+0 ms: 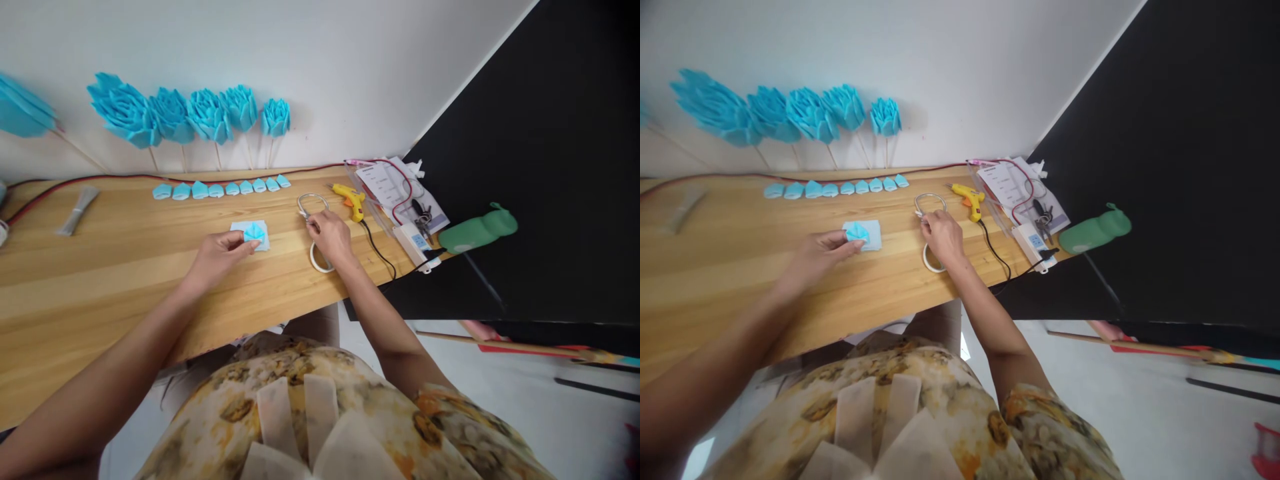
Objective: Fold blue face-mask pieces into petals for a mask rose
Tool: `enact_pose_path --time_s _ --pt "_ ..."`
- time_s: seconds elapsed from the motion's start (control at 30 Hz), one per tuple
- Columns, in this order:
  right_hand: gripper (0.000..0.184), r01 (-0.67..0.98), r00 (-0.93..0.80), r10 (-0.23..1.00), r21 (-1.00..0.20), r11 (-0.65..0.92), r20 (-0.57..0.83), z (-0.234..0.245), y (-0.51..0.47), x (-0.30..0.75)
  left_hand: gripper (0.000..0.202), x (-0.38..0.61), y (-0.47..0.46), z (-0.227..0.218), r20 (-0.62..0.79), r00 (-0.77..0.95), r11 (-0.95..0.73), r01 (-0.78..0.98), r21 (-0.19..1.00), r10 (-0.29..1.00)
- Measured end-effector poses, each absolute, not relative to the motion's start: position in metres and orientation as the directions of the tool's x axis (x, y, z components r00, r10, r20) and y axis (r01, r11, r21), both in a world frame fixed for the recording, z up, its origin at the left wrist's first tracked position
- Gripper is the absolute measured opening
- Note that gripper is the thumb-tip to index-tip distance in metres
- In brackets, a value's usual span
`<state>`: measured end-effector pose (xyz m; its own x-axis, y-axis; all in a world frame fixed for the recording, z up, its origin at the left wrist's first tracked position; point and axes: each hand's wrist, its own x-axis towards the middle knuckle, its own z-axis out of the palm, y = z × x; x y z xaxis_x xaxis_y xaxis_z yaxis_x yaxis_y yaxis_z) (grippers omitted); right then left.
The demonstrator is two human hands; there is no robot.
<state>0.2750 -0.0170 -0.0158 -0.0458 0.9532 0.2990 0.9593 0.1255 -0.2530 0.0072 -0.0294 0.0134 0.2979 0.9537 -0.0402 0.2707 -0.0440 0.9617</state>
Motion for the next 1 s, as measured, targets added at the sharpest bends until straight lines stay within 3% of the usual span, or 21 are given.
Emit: enact_pose_path --time_s 0.33,0.7,0.87,1.0 --pt "0.019 0.943 -0.028 0.940 -0.303 0.137 0.339 -0.029 -0.013 0.279 0.030 0.010 -0.029 0.015 -0.138 0.241 0.097 0.175 0.980 0.961" --pt "0.021 0.734 0.150 0.949 -0.674 0.081 0.278 -0.038 -0.005 0.294 0.034 0.009 -0.028 0.008 -0.166 0.289 0.158 0.050 0.986 0.943" --pt "0.019 0.606 0.090 0.905 -0.744 0.281 0.415 -0.015 -0.017 0.273 0.036 0.010 -0.029 0.005 -0.170 0.336 0.175 0.015 0.984 0.926" --pt "0.017 0.588 -0.136 0.749 -0.556 0.588 0.649 0.012 -0.026 0.241 0.038 0.010 -0.030 0.010 -0.161 0.353 0.168 0.012 0.986 0.922"
